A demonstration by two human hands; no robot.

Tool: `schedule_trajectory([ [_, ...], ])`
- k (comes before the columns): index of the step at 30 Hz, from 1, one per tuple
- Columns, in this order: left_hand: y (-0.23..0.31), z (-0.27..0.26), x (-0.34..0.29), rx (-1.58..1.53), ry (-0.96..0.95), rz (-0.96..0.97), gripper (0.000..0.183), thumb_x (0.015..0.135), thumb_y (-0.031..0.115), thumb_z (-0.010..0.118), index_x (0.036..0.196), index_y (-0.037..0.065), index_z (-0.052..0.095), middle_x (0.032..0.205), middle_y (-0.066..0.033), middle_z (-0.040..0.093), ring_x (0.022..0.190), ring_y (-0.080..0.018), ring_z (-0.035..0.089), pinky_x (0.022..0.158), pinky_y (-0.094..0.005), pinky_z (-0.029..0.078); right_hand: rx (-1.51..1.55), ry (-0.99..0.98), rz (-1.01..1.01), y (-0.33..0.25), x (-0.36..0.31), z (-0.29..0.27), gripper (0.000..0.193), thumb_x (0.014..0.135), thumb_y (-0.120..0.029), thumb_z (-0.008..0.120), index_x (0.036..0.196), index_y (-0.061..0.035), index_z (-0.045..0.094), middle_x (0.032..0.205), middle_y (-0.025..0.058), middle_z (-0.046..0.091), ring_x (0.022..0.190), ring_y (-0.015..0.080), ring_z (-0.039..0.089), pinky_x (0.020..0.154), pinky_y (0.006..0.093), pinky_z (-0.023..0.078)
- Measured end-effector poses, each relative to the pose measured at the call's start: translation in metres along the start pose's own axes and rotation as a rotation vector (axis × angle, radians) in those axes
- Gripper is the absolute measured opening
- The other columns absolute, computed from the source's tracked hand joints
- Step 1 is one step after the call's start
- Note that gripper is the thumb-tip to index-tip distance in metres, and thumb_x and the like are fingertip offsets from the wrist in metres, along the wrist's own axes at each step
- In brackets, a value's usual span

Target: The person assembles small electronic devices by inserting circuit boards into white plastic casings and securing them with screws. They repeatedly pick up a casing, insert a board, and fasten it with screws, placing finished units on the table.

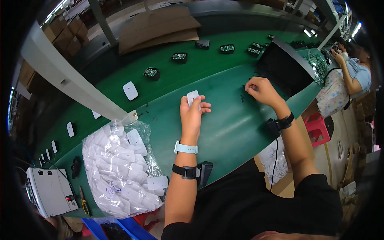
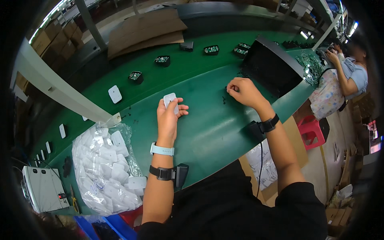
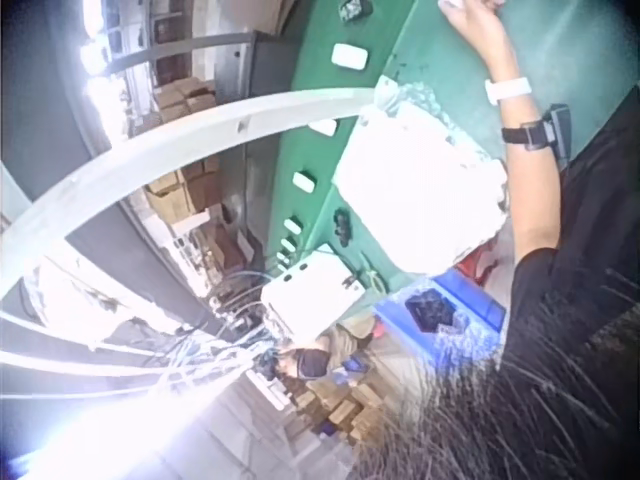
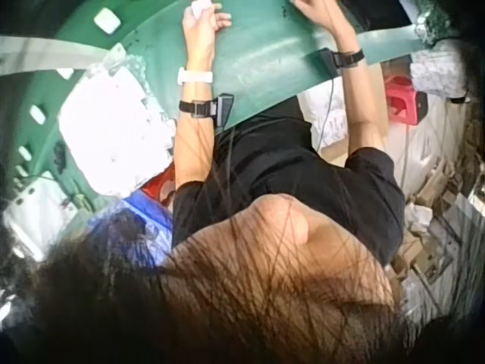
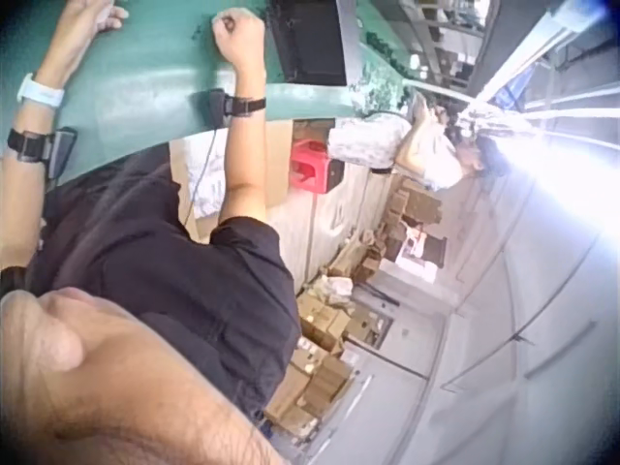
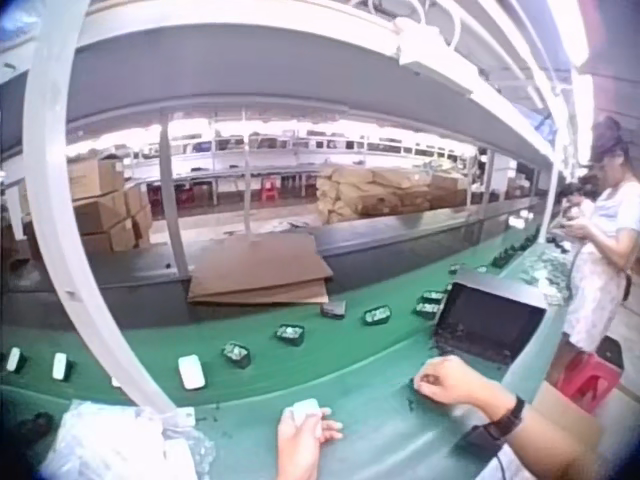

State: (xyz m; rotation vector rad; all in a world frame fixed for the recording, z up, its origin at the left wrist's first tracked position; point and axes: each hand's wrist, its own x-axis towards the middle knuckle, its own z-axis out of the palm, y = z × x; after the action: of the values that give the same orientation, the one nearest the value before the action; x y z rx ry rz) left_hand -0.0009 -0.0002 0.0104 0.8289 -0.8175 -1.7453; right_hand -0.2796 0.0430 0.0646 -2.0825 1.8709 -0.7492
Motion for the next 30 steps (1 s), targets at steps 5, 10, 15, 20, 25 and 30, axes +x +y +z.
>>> schedule_trajectory([
  [5, -0.001, -0.007, 0.001, 0.070, 0.003, 0.024, 0.016, 0.098, 0.013, 0.056, 0.107, 0.001, 0.053, 0.096, -0.0121, 0.063, 0.077, -0.0192, 0.065, 0.065, -0.0328, 0.055, 0.082, -0.157, -0.096, 0.008, -0.002, 0.004, 0.012, 0.079, -0.001, 0.067, 0.090, 0.0031, 0.070, 0.083, 0.0106, 0.067, 0.072, 0.0208, 0.065, 0.068, 0.0306, 0.054],
  [10, -0.002, -0.005, 0.001, 0.073, -0.007, 0.008, 0.016, 0.098, 0.013, 0.056, 0.107, 0.001, 0.054, 0.093, -0.0115, 0.064, 0.077, -0.0189, 0.065, 0.066, -0.0332, 0.054, 0.074, -0.214, -0.095, 0.000, 0.000, 0.003, 0.011, 0.078, 0.001, 0.068, 0.088, 0.0033, 0.070, 0.082, 0.0109, 0.066, 0.074, 0.0224, 0.066, 0.069, 0.0324, 0.055],
  [15, 0.002, -0.002, 0.000, 0.090, 0.008, -0.023, 0.016, 0.098, 0.014, 0.057, 0.108, 0.002, 0.055, 0.088, -0.0101, 0.065, 0.076, -0.0184, 0.064, 0.065, -0.0317, 0.053, -0.042, -0.246, -0.115, 0.000, 0.005, 0.001, 0.009, 0.079, 0.002, 0.067, 0.087, 0.0038, 0.068, 0.081, 0.0116, 0.066, 0.073, 0.0238, 0.065, 0.069, 0.0337, 0.055],
  [20, 0.003, -0.004, -0.001, 0.092, 0.026, -0.038, 0.017, 0.098, 0.015, 0.058, 0.108, 0.002, 0.056, 0.086, -0.0094, 0.064, 0.075, -0.0175, 0.063, 0.062, -0.0303, 0.051, 0.024, -0.207, -0.074, 0.000, 0.017, 0.006, 0.008, 0.081, 0.001, 0.066, 0.089, 0.0027, 0.066, 0.080, 0.0099, 0.064, 0.073, 0.0203, 0.064, 0.068, 0.0317, 0.053],
  [25, 0.004, 0.000, -0.002, 0.022, 0.019, -0.025, 0.015, 0.100, 0.016, 0.056, 0.108, 0.003, 0.056, 0.088, -0.0101, 0.065, 0.075, -0.0178, 0.064, 0.062, -0.0300, 0.050, 0.352, -0.182, -0.128, -0.041, 0.038, 0.016, 0.006, 0.084, -0.002, 0.066, 0.088, 0.0017, 0.064, 0.079, 0.0076, 0.062, 0.070, 0.0172, 0.058, 0.067, 0.0294, 0.050],
  [30, 0.015, 0.000, -0.002, -0.186, -0.003, 0.042, 0.016, 0.103, 0.017, 0.053, 0.110, 0.003, 0.054, 0.092, -0.0095, 0.064, 0.072, -0.0145, 0.060, 0.060, -0.0267, 0.045, 0.548, -0.226, -0.293, -0.083, 0.060, 0.053, 0.007, 0.084, -0.003, 0.066, 0.089, 0.0011, 0.063, 0.080, 0.0072, 0.062, 0.070, 0.0167, 0.057, 0.067, 0.0305, 0.048],
])
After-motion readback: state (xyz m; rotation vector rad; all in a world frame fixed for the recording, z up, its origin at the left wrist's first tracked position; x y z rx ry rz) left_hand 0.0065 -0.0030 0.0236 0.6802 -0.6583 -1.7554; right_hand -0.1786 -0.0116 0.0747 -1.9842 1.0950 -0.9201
